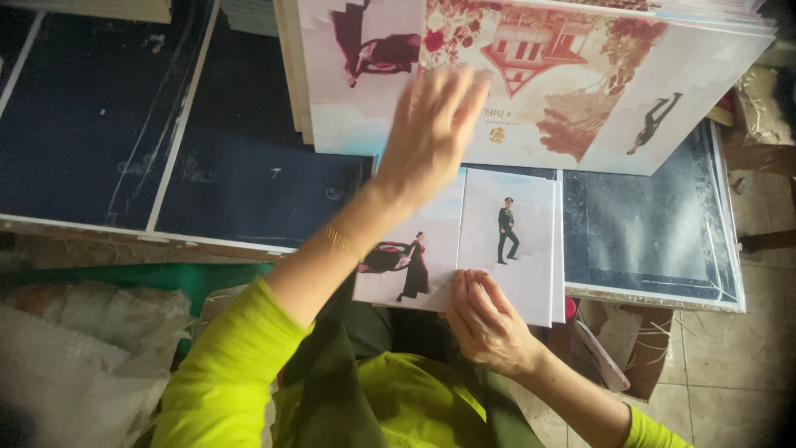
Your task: The recorder is seen inspecting and organizing stacks of printed wedding invitations on a table.
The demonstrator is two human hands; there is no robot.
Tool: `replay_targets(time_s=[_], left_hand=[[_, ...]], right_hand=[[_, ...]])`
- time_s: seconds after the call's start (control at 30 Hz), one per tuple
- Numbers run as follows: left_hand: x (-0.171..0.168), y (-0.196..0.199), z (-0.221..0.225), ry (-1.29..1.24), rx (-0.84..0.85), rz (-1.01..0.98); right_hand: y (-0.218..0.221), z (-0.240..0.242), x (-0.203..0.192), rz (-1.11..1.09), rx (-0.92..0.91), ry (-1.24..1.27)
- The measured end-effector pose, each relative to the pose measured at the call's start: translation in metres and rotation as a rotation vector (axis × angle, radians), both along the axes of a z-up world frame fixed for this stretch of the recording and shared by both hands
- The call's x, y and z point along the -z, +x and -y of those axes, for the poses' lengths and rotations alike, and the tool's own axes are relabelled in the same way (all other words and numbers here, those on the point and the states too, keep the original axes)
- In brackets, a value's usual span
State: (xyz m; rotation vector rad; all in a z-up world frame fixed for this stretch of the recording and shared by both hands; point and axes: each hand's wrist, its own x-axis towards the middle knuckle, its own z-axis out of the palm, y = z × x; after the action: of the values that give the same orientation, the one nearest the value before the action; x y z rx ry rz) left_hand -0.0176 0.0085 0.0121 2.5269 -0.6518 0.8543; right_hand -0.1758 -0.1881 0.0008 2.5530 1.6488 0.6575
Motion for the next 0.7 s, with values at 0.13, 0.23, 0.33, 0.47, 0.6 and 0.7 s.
replay_targets(time_s=[0.13,0.23,0.33,0.47,0.6,0.7], left_hand=[[-0.024,0.059,0.006,0.078,-0.162,0.324],[-0.037,0.072,0.012,0.141,-0.225,0.272],[-0.053,0.069,0.014,0.029,-0.163,0.18],[-0.074,0.023,0.013,-0.011,0.068,0.15],[-0.048,-0.102,0.013,0.113,0.102,0.267],[-0.023,-0.164,0.0,0.146,0.145,0.017]], right_hand=[[-0.005,0.003,0.004,-0.028,0.022,0.056],[-0.004,0.002,0.004,-0.072,0.048,0.126],[-0.005,0.001,0.004,-0.153,0.083,0.191],[-0.008,0.001,0.003,-0.256,0.16,0.252],[-0.011,0.008,0.012,-0.201,0.177,0.228],[-0.021,0.027,0.047,-0.262,0.156,0.189]])
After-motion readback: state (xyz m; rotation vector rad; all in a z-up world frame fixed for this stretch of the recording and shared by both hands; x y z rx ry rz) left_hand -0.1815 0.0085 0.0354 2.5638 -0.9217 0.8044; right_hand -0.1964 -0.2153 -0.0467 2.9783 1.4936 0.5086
